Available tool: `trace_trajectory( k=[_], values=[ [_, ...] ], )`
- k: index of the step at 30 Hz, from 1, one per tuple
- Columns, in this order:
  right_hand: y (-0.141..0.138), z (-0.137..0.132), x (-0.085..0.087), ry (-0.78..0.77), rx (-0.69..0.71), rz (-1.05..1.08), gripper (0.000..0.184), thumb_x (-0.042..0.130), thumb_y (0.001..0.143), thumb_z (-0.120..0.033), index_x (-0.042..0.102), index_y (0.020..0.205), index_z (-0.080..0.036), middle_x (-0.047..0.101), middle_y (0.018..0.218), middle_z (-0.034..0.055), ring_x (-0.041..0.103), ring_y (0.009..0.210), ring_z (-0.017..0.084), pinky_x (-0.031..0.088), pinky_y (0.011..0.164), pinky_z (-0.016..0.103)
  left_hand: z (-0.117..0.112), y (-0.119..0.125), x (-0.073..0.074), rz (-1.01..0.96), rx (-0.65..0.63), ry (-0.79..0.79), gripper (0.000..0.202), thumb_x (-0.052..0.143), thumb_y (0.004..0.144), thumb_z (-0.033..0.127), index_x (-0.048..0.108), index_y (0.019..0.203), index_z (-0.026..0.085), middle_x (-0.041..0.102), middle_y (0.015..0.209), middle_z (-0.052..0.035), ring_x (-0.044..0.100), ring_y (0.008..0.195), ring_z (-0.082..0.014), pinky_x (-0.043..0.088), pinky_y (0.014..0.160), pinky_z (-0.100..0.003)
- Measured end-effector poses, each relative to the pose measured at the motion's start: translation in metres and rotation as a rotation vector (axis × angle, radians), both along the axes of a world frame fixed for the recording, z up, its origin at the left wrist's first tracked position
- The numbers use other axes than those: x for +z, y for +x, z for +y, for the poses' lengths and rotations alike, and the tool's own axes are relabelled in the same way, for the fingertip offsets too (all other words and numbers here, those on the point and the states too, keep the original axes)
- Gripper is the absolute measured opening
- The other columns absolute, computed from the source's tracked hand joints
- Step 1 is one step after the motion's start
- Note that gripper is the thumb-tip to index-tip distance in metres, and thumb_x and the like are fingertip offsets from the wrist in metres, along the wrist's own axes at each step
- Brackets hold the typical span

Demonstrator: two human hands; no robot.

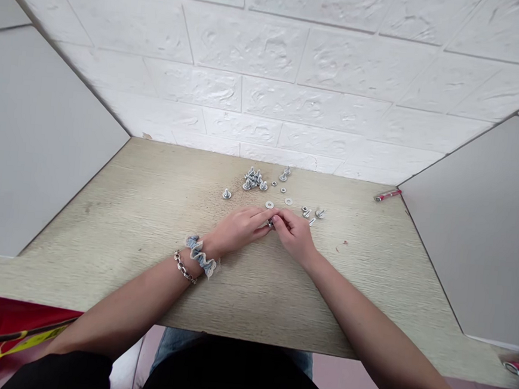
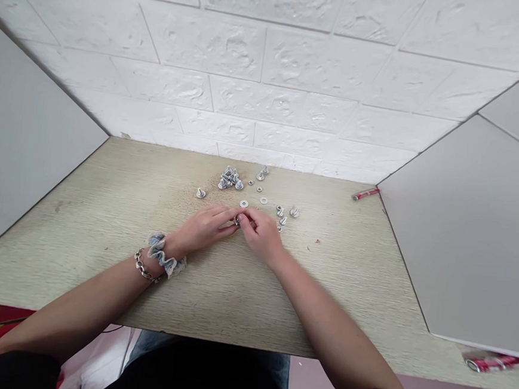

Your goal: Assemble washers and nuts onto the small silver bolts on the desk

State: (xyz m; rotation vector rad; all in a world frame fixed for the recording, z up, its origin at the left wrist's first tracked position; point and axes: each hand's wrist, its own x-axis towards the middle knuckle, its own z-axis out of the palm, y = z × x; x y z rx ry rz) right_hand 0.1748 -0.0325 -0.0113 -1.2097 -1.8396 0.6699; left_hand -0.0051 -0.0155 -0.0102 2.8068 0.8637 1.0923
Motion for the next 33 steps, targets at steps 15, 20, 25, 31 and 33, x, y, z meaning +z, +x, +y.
trace_trajectory(
  k=[15,20,25,31,33],
  values=[
    [-0.0008,0.0037,-0.0032,-0.054,0.011,-0.039,0.024,0.045,0.089,-0.034,0.057,0.074,-0.020,0.056,0.061,-0.0006,0.050,0.057,0.013,0.037,0.056,0.026,-0.0001,0.0006,0.0012,0.068,0.022,-0.103,0.033,0.052,0.093,0.026,0.058,0.122,0.012,0.070,0.111,-0.0135,0.068,0.100,-0.0198,0.057,0.086,-0.033],
    [-0.0007,0.0041,-0.0034,-0.052,0.011,-0.040,0.023,0.046,0.089,-0.033,0.056,0.072,-0.021,0.054,0.058,-0.0017,0.047,0.055,0.013,0.035,0.055,0.025,0.0006,0.0004,-0.0001,0.079,0.022,-0.149,0.035,0.053,0.092,0.024,0.057,0.125,0.015,0.069,0.114,-0.0125,0.067,0.103,-0.0196,0.056,0.090,-0.034],
    [-0.0004,0.0051,-0.0045,-0.064,0.008,-0.050,0.023,0.046,0.089,-0.033,0.057,0.073,-0.020,0.054,0.059,-0.0017,0.048,0.056,0.013,0.035,0.056,0.026,0.0009,0.0008,-0.0009,0.072,0.008,-0.171,0.035,0.053,0.092,0.022,0.057,0.125,0.013,0.069,0.114,-0.0145,0.066,0.104,-0.0209,0.056,0.090,-0.036],
    [-0.0009,0.0052,-0.0056,-0.082,0.002,-0.066,0.022,0.046,0.089,-0.033,0.058,0.076,-0.021,0.058,0.061,-0.0006,0.051,0.059,0.014,0.036,0.057,0.026,0.0005,0.0014,0.0009,0.091,0.022,-0.207,0.037,0.054,0.091,0.021,0.056,0.128,0.016,0.069,0.115,-0.0125,0.066,0.105,-0.0202,0.055,0.092,-0.036],
    [-0.0010,0.0054,-0.0053,-0.087,0.005,-0.069,0.022,0.045,0.089,-0.032,0.059,0.076,-0.021,0.059,0.063,-0.0004,0.052,0.059,0.014,0.036,0.057,0.026,0.0005,0.0015,0.0015,0.097,0.028,-0.213,0.036,0.055,0.091,0.021,0.057,0.127,0.015,0.069,0.115,-0.0123,0.066,0.105,-0.0201,0.055,0.092,-0.036]
  ],
)
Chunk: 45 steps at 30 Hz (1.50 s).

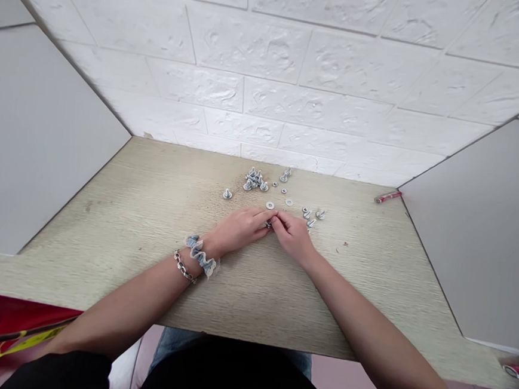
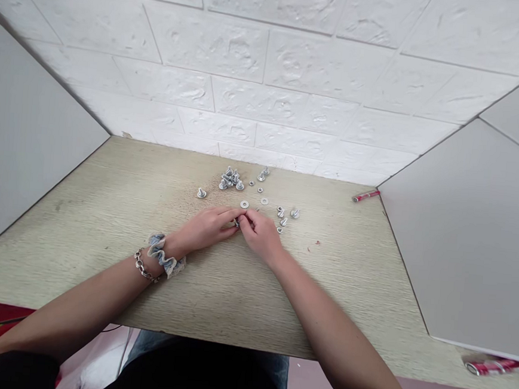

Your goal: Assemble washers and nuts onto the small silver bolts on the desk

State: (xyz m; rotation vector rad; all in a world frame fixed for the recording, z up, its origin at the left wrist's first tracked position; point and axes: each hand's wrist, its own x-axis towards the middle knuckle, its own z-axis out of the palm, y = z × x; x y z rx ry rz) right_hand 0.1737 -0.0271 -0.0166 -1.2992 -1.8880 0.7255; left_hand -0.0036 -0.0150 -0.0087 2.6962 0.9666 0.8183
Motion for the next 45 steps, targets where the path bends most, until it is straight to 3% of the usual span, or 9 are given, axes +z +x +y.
trace_trajectory(
  k=[45],
  values=[
    [-0.0009,0.0028,0.0042,-0.102,0.020,-0.090,0.020,0.045,0.089,-0.027,0.055,0.073,-0.020,0.064,0.072,0.0013,0.054,0.068,0.015,0.036,0.064,0.026,-0.0002,0.0019,0.0051,0.089,0.030,-0.187,0.037,0.055,0.090,0.018,0.055,0.126,0.014,0.067,0.120,-0.0125,0.064,0.111,-0.0209,0.052,0.095,-0.035]
  ],
)
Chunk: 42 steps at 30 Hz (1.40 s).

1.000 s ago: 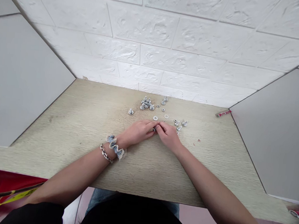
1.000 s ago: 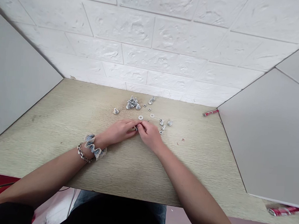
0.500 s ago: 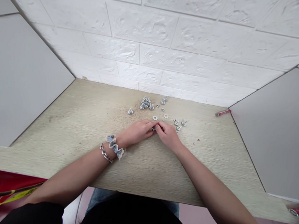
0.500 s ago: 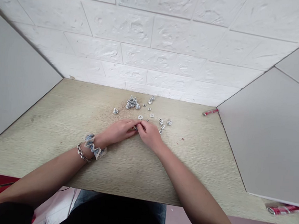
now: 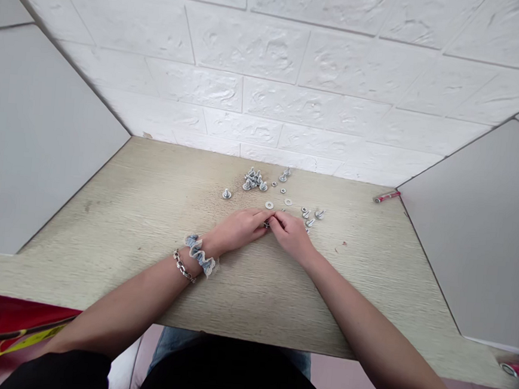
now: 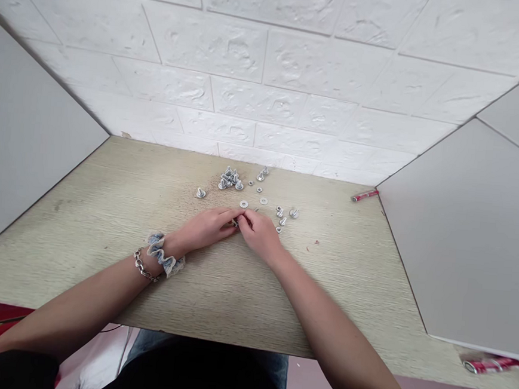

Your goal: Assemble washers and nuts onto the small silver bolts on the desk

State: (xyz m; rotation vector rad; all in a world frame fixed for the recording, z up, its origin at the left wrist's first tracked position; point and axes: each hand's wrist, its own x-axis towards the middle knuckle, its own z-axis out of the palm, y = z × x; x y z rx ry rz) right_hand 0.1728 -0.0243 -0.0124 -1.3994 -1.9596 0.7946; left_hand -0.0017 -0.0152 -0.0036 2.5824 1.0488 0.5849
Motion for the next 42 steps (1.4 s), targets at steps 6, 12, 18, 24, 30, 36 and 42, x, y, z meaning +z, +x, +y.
trace_trajectory(
  k=[6,12,18,24,30,36,42],
  values=[
    [0.0002,0.0007,0.0006,-0.008,-0.004,-0.008,0.020,0.045,0.089,-0.027,0.055,0.074,-0.020,0.064,0.073,0.0015,0.054,0.069,0.015,0.036,0.065,0.026,-0.0002,0.0003,0.0008,-0.007,-0.005,-0.003,0.037,0.055,0.089,0.016,0.056,0.126,0.011,0.067,0.120,-0.0140,0.064,0.111,-0.0217,0.051,0.096,-0.036],
    [-0.0003,0.0005,0.0003,-0.013,-0.005,-0.012,0.020,0.045,0.089,-0.027,0.054,0.073,-0.020,0.063,0.072,0.0015,0.054,0.068,0.015,0.035,0.064,0.026,0.0004,0.0004,-0.0015,-0.011,-0.006,0.003,0.037,0.056,0.089,0.016,0.056,0.125,0.012,0.067,0.120,-0.0135,0.064,0.112,-0.0217,0.052,0.096,-0.036],
    [0.0000,0.0001,0.0007,-0.008,0.001,-0.025,0.020,0.044,0.089,-0.027,0.053,0.073,-0.020,0.063,0.072,0.0018,0.054,0.069,0.015,0.035,0.065,0.027,0.0020,-0.0005,-0.0056,-0.036,-0.022,0.032,0.036,0.056,0.089,0.016,0.055,0.125,0.012,0.066,0.122,-0.0132,0.064,0.112,-0.0209,0.052,0.096,-0.035],
    [-0.0008,-0.0007,0.0027,-0.029,0.010,-0.022,0.018,0.045,0.089,-0.029,0.054,0.077,-0.020,0.063,0.073,0.0017,0.054,0.069,0.015,0.036,0.065,0.027,0.0028,-0.0007,-0.0061,-0.040,-0.022,0.052,0.034,0.055,0.089,0.016,0.056,0.123,0.012,0.067,0.119,-0.0135,0.064,0.109,-0.0209,0.052,0.094,-0.035],
    [-0.0013,0.0001,0.0014,-0.048,0.012,-0.053,0.019,0.051,0.086,-0.034,0.051,0.073,-0.020,0.059,0.068,0.0002,0.050,0.063,0.014,0.034,0.060,0.027,0.0020,-0.0004,-0.0024,-0.036,-0.011,0.041,0.029,0.055,0.088,0.015,0.058,0.118,0.014,0.069,0.114,-0.0117,0.065,0.104,-0.0203,0.052,0.091,-0.034],
    [-0.0012,0.0006,0.0017,-0.041,0.006,-0.054,0.019,0.053,0.086,-0.034,0.051,0.073,-0.020,0.060,0.068,0.0000,0.049,0.063,0.013,0.033,0.060,0.027,0.0016,-0.0001,-0.0014,-0.021,-0.004,0.030,0.030,0.056,0.088,0.015,0.058,0.118,0.016,0.069,0.113,-0.0096,0.066,0.103,-0.0191,0.052,0.090,-0.032],
    [-0.0016,-0.0004,0.0031,-0.030,0.007,-0.070,0.018,0.053,0.086,-0.032,0.053,0.073,-0.020,0.061,0.070,0.0008,0.050,0.063,0.014,0.034,0.061,0.027,0.0005,0.0003,0.0001,0.008,0.003,-0.015,0.032,0.054,0.089,0.017,0.057,0.121,0.013,0.069,0.113,-0.0115,0.066,0.102,-0.0206,0.053,0.088,-0.033]
  ],
)
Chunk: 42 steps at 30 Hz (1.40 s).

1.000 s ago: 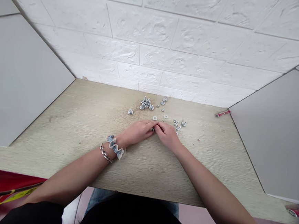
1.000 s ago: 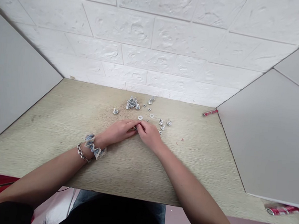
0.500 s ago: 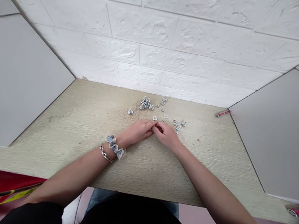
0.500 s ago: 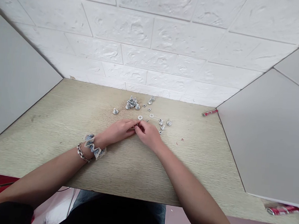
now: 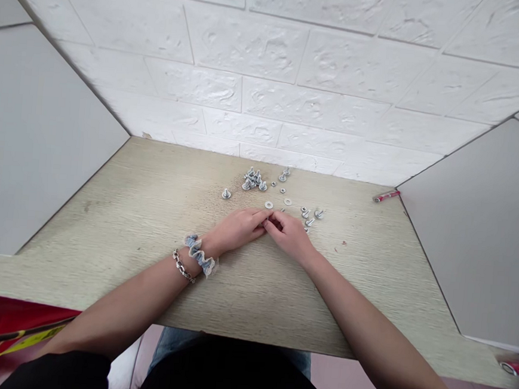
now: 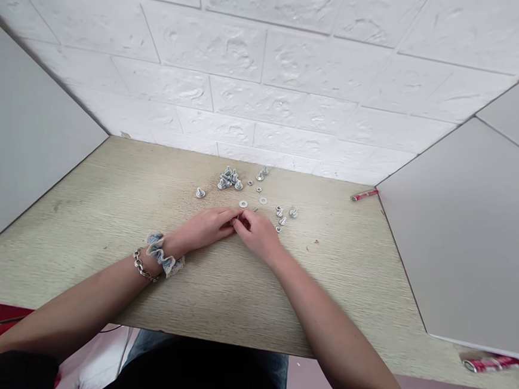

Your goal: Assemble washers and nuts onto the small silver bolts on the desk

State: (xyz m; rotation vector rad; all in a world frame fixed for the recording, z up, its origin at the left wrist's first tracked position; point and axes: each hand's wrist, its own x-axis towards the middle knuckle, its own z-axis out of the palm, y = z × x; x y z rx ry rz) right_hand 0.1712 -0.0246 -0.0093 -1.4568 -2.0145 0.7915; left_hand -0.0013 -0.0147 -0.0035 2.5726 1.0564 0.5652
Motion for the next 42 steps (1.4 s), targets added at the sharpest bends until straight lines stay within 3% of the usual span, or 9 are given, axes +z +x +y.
trace_trajectory(
  k=[12,42],
  values=[
    [-0.0002,-0.0014,0.0009,0.009,0.024,0.001,0.016,0.051,0.087,-0.029,0.054,0.075,-0.019,0.062,0.071,0.0014,0.050,0.065,0.014,0.035,0.063,0.027,-0.0008,0.0010,0.0034,0.007,0.004,-0.076,0.033,0.055,0.089,0.017,0.056,0.122,0.013,0.069,0.111,-0.0110,0.065,0.103,-0.0209,0.051,0.090,-0.033],
    [-0.0008,-0.0012,-0.0017,0.026,0.030,-0.023,0.016,0.051,0.088,-0.028,0.056,0.076,-0.019,0.062,0.072,0.0013,0.051,0.066,0.014,0.035,0.063,0.027,-0.0024,0.0024,0.0051,-0.002,0.012,-0.054,0.031,0.055,0.088,0.016,0.057,0.118,0.014,0.068,0.112,-0.0115,0.064,0.105,-0.0217,0.052,0.092,-0.036]
  ],
)
